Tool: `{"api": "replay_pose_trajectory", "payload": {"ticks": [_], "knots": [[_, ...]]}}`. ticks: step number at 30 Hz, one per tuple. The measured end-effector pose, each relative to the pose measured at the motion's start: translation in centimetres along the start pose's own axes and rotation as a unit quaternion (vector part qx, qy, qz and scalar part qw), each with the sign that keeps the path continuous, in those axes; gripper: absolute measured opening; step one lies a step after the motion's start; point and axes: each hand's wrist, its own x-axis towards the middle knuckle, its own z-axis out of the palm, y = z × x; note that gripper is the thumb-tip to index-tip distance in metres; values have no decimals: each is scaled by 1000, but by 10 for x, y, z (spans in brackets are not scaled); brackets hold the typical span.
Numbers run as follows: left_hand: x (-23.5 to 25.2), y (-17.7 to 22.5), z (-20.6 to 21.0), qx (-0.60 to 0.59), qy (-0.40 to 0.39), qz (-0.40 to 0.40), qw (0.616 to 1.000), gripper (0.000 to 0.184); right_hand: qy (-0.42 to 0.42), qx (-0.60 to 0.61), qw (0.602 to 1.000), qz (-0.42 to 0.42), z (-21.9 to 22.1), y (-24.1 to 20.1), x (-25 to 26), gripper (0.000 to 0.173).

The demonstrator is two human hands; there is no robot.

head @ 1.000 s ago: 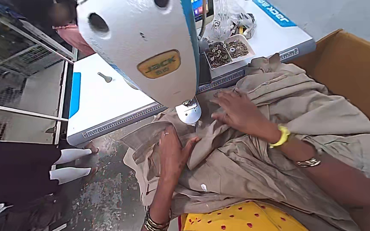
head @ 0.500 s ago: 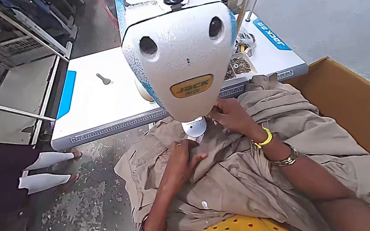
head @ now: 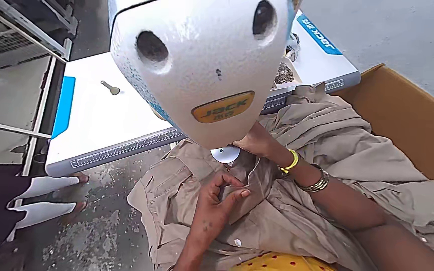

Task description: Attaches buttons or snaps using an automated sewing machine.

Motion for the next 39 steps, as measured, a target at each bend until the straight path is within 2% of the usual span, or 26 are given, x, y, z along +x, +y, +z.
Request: {"api": "replay_pose_trajectory", "payload": {"ticks": [3,5,8,12,16,22,27,31,33,36,39], "knots": [[13,9,-15,136,62,101,984,11,-161,-19,987,8,-35,3,-5,34],[22,9,-29,203,107,112,967,17,-211,-71,975,10,-50,3,-10,31],[42,-3,-35,180,142,54,972,23,-126,-141,980,58,-45,-4,-12,31],[66,-4,-30,117,176,-4,978,30,-41,-157,986,34,-42,1,2,29],[70,-1,-29,137,168,-17,976,44,-33,-194,980,8,-43,2,6,26],[68,-6,-29,99,167,-22,981,35,-30,-242,970,-14,-53,19,11,24],[68,-7,-28,86,166,-30,982,42,171,-380,908,-49,-90,56,37,20],[64,-8,-28,106,173,-37,978,43,159,-424,881,-133,-78,83,46,18],[61,-5,-28,140,176,-35,974,45,166,-431,875,-143,-73,87,45,15],[59,5,-21,156,173,-51,971,34,165,-405,889,-136,-79,87,47,17],[58,6,-21,134,179,-55,973,24,195,-331,914,-131,-84,83,47,23]]}}
